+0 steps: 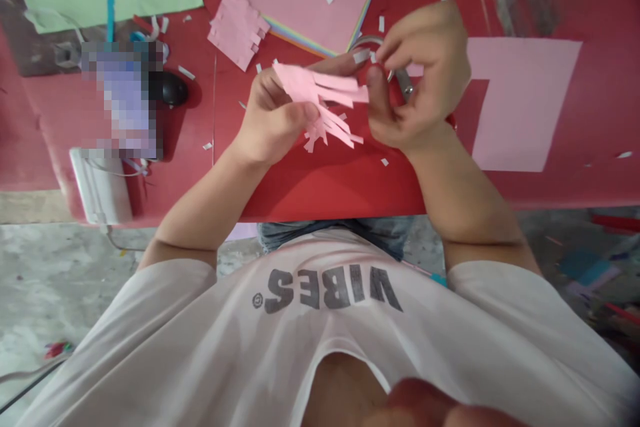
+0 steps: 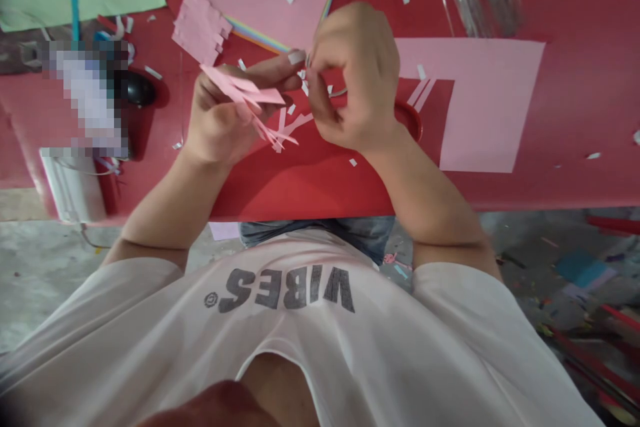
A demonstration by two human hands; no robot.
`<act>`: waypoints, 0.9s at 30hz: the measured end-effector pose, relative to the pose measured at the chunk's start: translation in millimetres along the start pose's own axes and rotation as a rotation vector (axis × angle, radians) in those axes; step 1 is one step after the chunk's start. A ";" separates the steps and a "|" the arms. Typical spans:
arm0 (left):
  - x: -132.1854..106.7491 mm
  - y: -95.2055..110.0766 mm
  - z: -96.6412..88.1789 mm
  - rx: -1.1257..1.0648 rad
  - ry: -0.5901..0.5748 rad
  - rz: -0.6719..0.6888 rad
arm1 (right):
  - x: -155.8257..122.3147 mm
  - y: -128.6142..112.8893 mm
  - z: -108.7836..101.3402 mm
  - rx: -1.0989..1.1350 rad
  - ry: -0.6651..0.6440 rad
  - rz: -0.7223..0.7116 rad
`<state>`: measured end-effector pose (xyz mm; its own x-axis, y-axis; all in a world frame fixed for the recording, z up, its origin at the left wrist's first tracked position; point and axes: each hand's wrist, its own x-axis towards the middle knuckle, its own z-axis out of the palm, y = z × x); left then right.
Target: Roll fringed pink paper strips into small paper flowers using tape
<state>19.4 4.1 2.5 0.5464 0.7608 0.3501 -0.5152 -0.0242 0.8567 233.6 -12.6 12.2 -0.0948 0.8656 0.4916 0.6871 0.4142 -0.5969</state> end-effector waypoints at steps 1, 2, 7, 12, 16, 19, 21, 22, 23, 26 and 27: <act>-0.3 2.5 1.7 0.045 0.020 -0.023 | -0.3 0.1 -2.3 0.023 0.011 -0.077; -0.5 5.8 4.1 0.104 0.096 -0.063 | -0.1 0.9 -3.7 0.040 0.024 -0.152; -1.2 20.4 10.5 0.319 0.007 -0.052 | 5.0 -3.6 -8.8 -0.047 -0.020 -0.263; -1.6 17.5 -4.3 0.499 -0.125 0.034 | 8.1 -13.0 -14.8 -0.031 -0.100 -0.225; -1.5 15.4 -9.2 0.557 -0.155 0.033 | 7.6 -8.6 -14.2 -0.055 -0.185 -0.224; -0.8 15.1 -5.9 0.474 -0.074 -0.014 | 6.5 -8.0 -11.8 -0.114 -0.197 -0.187; -0.2 14.8 -3.4 0.409 -0.035 -0.031 | 5.8 -9.6 -9.5 -0.156 -0.183 -0.157; 0.2 14.6 -2.5 0.387 -0.030 -0.032 | 5.4 -10.3 -8.0 -0.161 -0.166 -0.152; 0.6 14.6 -1.6 0.371 -0.027 -0.033 | 5.0 -10.7 -6.2 -0.149 -0.135 -0.161; 1.8 15.4 1.0 0.327 0.001 -0.019 | 3.5 -8.3 0.5 -0.066 0.003 -0.222; 2.2 16.2 2.1 0.305 0.006 -0.011 | 2.8 -6.5 2.9 -0.043 0.046 -0.236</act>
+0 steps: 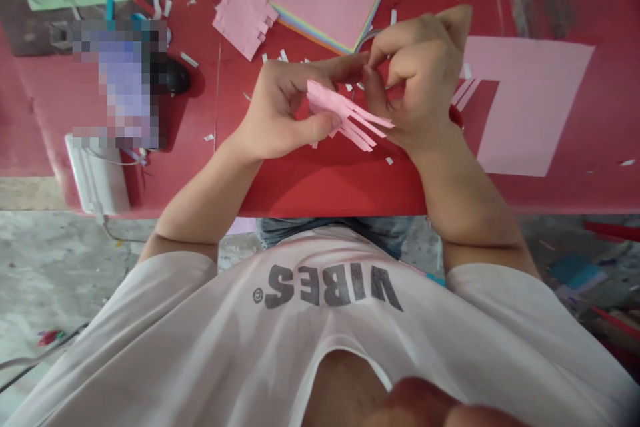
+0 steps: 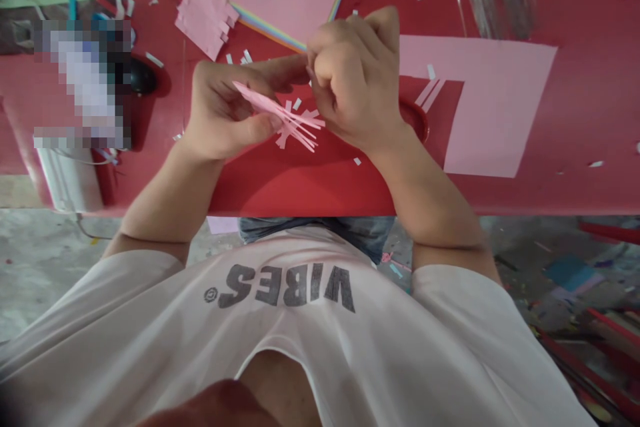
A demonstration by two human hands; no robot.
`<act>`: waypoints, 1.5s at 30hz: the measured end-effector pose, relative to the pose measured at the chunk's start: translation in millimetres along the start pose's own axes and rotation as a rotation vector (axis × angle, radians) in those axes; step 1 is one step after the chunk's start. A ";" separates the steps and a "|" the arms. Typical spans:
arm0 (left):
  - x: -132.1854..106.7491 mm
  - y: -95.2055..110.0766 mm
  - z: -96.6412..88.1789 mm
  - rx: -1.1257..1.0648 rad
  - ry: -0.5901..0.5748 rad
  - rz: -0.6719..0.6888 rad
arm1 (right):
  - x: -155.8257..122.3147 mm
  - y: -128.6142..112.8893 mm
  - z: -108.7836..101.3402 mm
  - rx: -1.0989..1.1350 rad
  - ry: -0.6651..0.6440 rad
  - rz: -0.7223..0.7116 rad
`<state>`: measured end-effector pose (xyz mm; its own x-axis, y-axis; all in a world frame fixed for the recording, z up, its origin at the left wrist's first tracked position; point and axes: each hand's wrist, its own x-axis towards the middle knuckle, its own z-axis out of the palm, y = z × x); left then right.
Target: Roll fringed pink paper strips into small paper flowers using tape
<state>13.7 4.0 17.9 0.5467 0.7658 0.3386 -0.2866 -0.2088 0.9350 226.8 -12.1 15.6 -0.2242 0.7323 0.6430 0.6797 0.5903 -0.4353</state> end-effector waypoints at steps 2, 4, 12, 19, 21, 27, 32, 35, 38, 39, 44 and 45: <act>0.5 3.0 2.0 -0.054 0.010 0.007 | -3.0 3.3 4.0 0.001 0.033 0.020; 0.5 6.1 3.9 -0.096 0.032 -0.030 | -6.3 6.0 6.3 -0.010 -0.020 0.102; 0.0 1.1 3.0 -0.195 0.014 -0.072 | -14.5 15.2 12.9 0.093 -0.045 0.232; 0.5 9.4 3.5 -0.289 0.074 -0.111 | -7.8 4.0 0.2 0.048 -0.001 0.282; -1.1 10.8 2.0 -0.271 0.139 -0.182 | -5.6 3.9 -1.5 0.008 0.050 0.251; -2.3 9.1 1.6 -0.240 0.117 -0.197 | -8.1 3.6 4.6 0.045 0.129 0.137; 2.4 10.7 6.9 -0.279 0.075 -0.109 | -10.3 -3.9 2.4 0.119 0.172 0.230; 1.7 16.0 9.1 -0.269 0.125 -0.161 | -3.9 -1.5 -3.3 0.035 0.185 0.228; -0.8 21.2 10.6 -0.278 0.197 -0.218 | 4.1 4.3 -5.1 -0.027 0.142 0.223; -1.5 22.3 11.0 -0.274 0.210 -0.239 | 5.7 6.2 -4.1 0.001 0.135 0.199; -2.9 21.0 12.8 -0.277 0.307 -0.314 | 4.3 6.3 1.5 0.255 0.136 0.060; -3.0 20.0 13.3 -0.283 0.340 -0.327 | 3.3 3.9 0.7 0.242 0.108 0.105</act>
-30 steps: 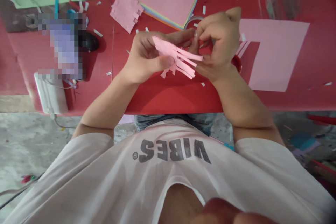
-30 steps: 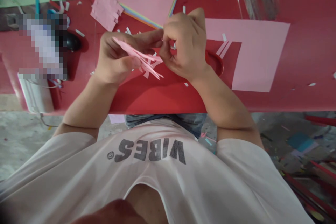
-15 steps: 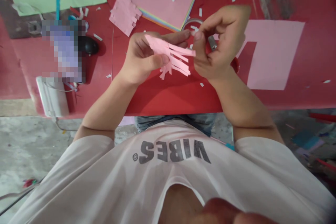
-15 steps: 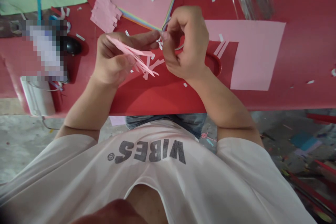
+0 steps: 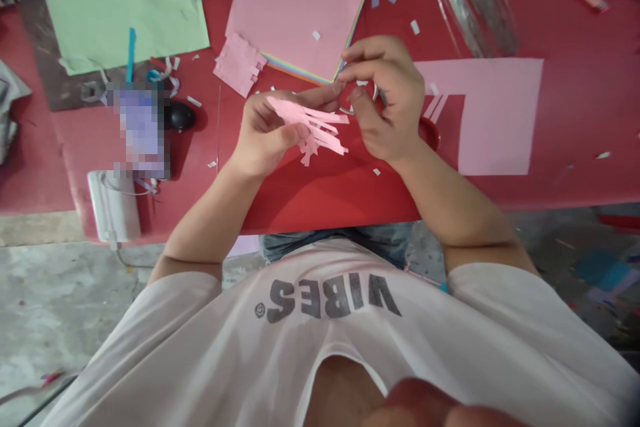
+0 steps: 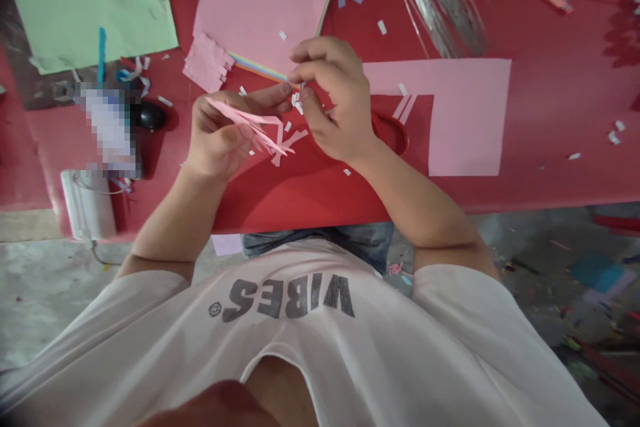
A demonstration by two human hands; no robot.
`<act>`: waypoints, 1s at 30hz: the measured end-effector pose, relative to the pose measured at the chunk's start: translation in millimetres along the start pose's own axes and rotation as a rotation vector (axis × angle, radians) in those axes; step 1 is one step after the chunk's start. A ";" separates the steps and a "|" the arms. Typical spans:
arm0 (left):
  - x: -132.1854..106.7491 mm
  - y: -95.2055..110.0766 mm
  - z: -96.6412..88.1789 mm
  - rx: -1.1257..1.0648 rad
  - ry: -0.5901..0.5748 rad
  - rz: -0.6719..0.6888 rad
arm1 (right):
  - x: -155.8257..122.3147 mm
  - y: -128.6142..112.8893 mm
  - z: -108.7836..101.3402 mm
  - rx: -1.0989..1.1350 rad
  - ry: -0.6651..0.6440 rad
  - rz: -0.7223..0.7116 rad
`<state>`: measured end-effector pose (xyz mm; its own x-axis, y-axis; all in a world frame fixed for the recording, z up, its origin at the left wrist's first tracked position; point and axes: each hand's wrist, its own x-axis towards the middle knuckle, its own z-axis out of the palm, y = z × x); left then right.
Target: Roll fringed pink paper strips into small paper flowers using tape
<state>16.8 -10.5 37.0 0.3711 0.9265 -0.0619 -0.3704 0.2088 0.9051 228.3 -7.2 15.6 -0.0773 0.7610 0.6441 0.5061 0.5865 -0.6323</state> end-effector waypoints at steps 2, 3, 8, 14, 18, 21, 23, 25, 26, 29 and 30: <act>0.4 -1.6 0.4 -0.009 0.045 -0.007 | -1.5 -6.1 -1.8 -0.056 -0.046 0.112; 0.7 -1.9 0.6 -0.008 0.045 -0.001 | -1.6 -8.8 -2.6 -0.066 -0.058 0.150; 1.8 1.1 2.5 0.031 -0.060 0.033 | 0.6 -12.1 -0.6 0.070 0.005 0.117; -1.1 -1.1 4.7 0.066 -0.032 0.034 | -1.2 -10.2 3.8 0.033 0.043 0.112; -4.7 0.6 6.9 0.127 -0.070 0.041 | -4.5 -9.5 3.2 -0.087 0.013 0.177; -4.6 3.8 6.8 0.251 -0.168 0.104 | -6.1 -10.4 2.5 -0.103 0.022 0.157; -2.8 4.4 4.8 0.343 -0.253 0.182 | -6.9 -12.5 1.8 -0.108 0.036 0.145; 0.0 3.3 1.6 0.412 -0.309 0.237 | -8.2 -14.5 0.9 -0.123 0.039 0.163; 1.6 2.3 -0.3 0.433 -0.315 0.244 | -9.1 -15.0 0.6 -0.127 0.032 0.178; 7.1 -1.2 -5.7 0.441 -0.283 0.226 | -12.9 -11.8 1.1 -0.078 0.028 0.181; 8.9 -2.1 -7.3 0.440 -0.282 0.229 | -14.0 -9.7 1.9 -0.055 0.034 0.164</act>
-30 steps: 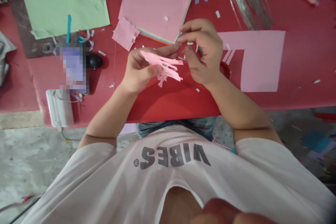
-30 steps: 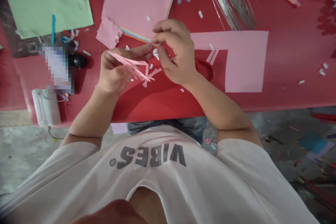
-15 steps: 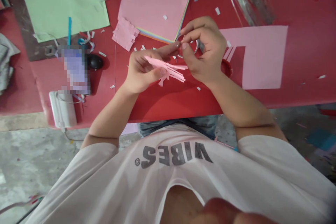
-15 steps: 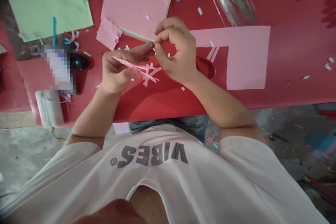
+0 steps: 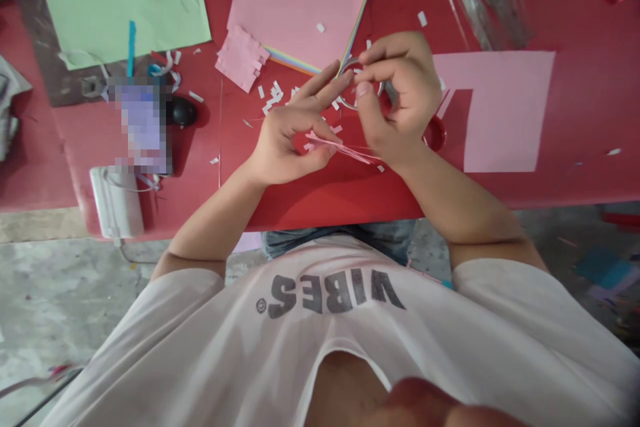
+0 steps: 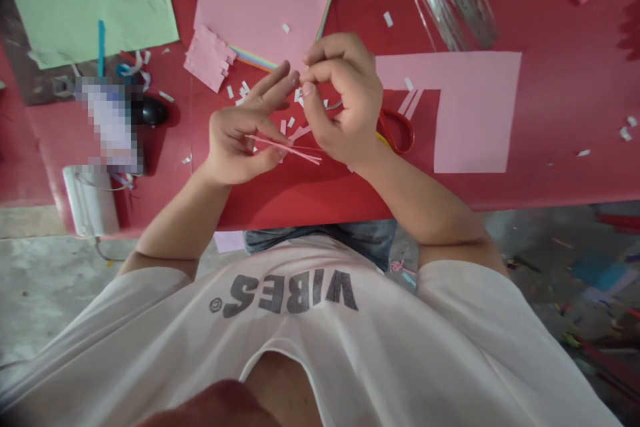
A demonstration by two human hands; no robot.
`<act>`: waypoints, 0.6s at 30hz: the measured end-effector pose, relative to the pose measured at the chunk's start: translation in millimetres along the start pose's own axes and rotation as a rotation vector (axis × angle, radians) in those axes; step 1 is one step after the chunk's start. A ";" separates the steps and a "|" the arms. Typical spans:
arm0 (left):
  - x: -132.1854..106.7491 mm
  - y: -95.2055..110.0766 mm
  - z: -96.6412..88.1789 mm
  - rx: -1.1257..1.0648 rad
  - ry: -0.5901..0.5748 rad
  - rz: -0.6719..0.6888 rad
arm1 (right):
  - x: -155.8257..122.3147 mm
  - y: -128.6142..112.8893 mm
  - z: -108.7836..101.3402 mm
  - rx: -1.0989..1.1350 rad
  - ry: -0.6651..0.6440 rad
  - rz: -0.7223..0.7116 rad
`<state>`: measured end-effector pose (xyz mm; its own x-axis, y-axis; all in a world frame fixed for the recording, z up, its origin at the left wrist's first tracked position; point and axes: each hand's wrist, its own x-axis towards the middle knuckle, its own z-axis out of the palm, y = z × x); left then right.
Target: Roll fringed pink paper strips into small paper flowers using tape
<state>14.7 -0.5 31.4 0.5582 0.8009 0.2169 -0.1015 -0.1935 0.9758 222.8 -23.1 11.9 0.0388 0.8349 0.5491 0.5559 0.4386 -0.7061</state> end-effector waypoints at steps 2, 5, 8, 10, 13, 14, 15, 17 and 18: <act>1.8 -2.6 -2.0 0.029 -0.033 0.037 | -0.9 3.5 2.0 0.020 0.011 -0.060; 2.7 -2.9 -1.7 0.073 -0.064 0.071 | -0.9 0.7 4.3 -0.024 -0.028 -0.182; 0.3 -0.8 3.2 0.023 0.023 -0.021 | -0.7 -10.9 5.5 -0.162 -0.149 -0.162; -3.0 1.8 6.9 0.059 0.039 0.005 | -0.9 -18.1 6.1 -0.228 -0.147 -0.157; -8.5 9.5 9.4 0.191 0.057 0.087 | -1.3 -22.5 6.1 -0.165 -0.058 -0.158; -9.7 13.1 9.0 0.195 0.096 0.062 | -1.6 -22.0 6.1 -0.121 -0.050 -0.121; -10.3 16.8 8.0 0.153 0.147 0.022 | -2.2 -20.3 6.2 -0.069 -0.045 -0.074; -9.2 23.3 4.8 -0.017 0.233 -0.043 | -3.9 -14.1 7.7 0.044 -0.026 -0.008; -7.6 25.6 2.9 -0.099 0.260 -0.043 | -5.0 -9.9 9.0 0.093 -0.020 0.008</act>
<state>10.3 -13.2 54.7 0.3348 0.9282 0.1623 -0.1695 -0.1101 0.9794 209.6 -28.6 12.1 0.0260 0.8447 0.5345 0.4766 0.4596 -0.7495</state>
